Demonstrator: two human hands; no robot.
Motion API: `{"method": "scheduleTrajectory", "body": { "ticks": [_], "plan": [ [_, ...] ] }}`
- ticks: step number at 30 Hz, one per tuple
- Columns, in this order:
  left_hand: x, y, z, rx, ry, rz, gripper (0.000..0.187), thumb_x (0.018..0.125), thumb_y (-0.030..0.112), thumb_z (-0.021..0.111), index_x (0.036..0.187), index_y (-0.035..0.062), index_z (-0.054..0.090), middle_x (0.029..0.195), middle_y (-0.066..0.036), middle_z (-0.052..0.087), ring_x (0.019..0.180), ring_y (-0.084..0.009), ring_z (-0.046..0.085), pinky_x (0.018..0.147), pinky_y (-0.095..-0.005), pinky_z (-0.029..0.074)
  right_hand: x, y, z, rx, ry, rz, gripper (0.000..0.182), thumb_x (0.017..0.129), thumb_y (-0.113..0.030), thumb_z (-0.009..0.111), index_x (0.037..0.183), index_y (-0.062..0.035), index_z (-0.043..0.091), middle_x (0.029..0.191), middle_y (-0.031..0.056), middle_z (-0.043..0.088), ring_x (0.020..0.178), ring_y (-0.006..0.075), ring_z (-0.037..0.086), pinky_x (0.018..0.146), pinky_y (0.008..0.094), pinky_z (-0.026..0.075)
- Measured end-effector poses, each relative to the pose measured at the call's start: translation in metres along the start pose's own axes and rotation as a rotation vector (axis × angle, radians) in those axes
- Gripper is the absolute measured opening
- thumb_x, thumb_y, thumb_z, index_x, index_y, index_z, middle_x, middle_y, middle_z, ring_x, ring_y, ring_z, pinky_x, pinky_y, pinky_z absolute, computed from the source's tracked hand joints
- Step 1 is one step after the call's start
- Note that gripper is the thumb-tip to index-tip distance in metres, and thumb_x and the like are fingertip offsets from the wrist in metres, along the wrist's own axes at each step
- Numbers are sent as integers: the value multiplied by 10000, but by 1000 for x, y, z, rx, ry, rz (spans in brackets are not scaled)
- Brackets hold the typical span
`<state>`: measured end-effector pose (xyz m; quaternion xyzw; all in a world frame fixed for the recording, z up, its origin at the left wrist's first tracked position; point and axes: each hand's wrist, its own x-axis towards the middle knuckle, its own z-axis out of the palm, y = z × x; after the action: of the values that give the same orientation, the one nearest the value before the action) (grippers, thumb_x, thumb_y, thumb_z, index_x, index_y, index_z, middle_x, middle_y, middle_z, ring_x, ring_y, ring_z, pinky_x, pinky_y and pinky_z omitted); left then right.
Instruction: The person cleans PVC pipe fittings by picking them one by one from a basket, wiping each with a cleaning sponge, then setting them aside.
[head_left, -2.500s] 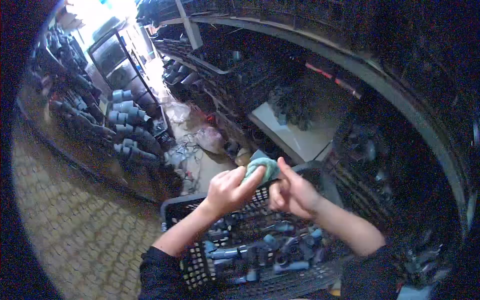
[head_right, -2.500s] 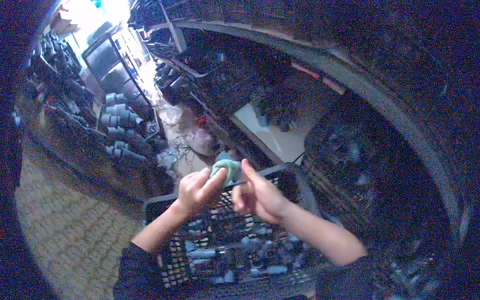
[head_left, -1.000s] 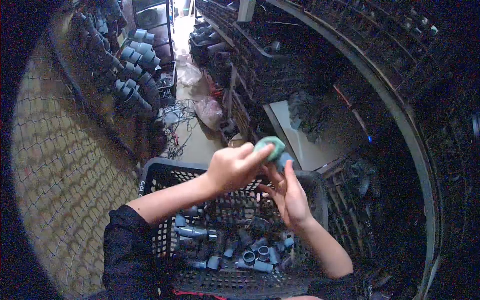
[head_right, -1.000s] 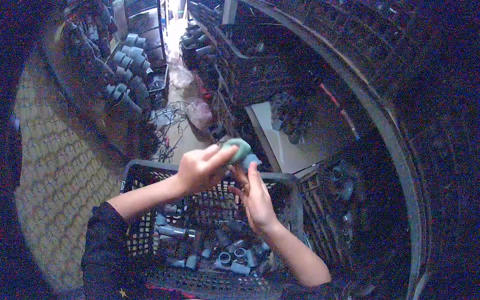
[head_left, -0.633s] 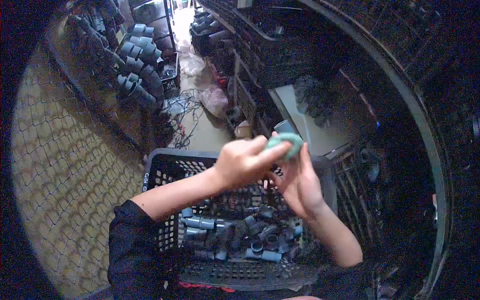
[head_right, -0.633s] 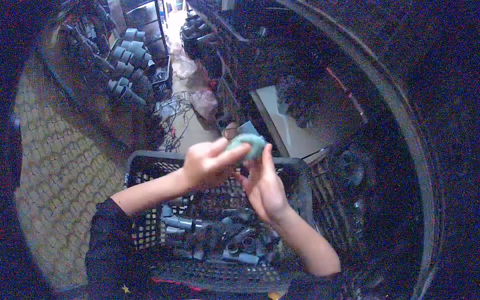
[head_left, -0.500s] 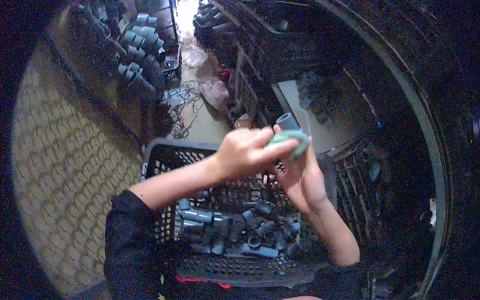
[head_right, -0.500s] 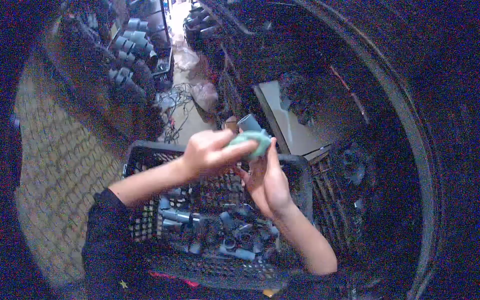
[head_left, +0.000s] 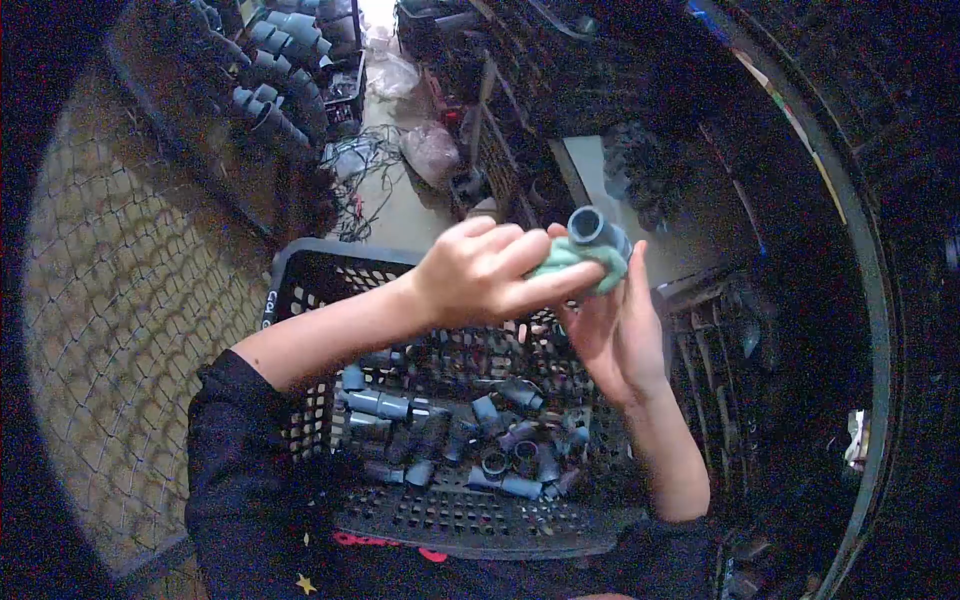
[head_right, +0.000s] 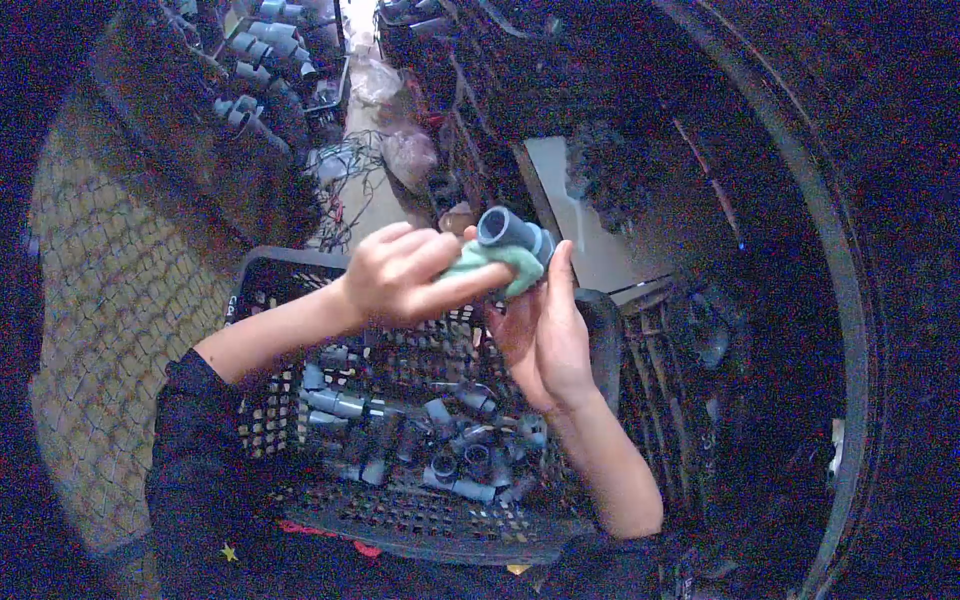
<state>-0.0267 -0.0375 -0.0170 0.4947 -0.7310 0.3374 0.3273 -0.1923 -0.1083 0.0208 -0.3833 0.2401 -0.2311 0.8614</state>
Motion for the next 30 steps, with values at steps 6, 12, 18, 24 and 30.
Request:
{"method": "scheduleTrajectory", "body": {
  "ticks": [6, 12, 18, 24, 30],
  "plan": [
    [-4, 9, 3, -96, -81, 32, 451, 682, 259, 630, 1132, 263, 659, 650, 69, 429, 499, -77, 468, 443, -248, 353, -1, 1, -12, 29, 85, 56, 574, 1005, -540, 250, 1223, -92, 536, 1157, 73, 612, 1057, 177, 584, 916, 357, 465],
    [2, 6, -6, -165, 41, -88, 491, 646, 186, 668, 1137, 200, 670, 626, 49, 460, 472, -107, 468, 423, -264, 374, -9, -2, -9, -104, 176, -248, 445, 1019, -436, 357, 1187, -66, 539, 1065, 60, 625, 932, 154, 593, 850, 309, 475],
    [8, 13, -10, -190, 31, -173, 469, 719, 214, 665, 1180, 140, 622, 638, 29, 500, 478, -129, 527, 432, -283, 404, -17, 5, -10, -505, 90, -479, 264, 992, -219, 518, 1169, -26, 555, 1022, 5, 614, 890, 68, 559, 819, 237, 458],
    [7, 25, -11, -365, 58, -315, 462, 784, 248, 703, 1200, 89, 580, 671, -37, 554, 484, -208, 575, 451, -335, 455, -21, 10, -6, -689, 93, -495, 270, 982, -148, 539, 1213, -9, 543, 1043, 13, 629, 909, 80, 596, 814, 240, 476],
    [5, 25, -2, -395, 192, -312, 460, 776, 253, 715, 1192, 101, 588, 650, -19, 523, 471, -192, 552, 440, -323, 435, -23, 9, -6, -764, -29, -583, 266, 1000, -128, 475, 1238, -13, 504, 1002, 39, 625, 876, 96, 605, 786, 247, 487]
  ]
}}
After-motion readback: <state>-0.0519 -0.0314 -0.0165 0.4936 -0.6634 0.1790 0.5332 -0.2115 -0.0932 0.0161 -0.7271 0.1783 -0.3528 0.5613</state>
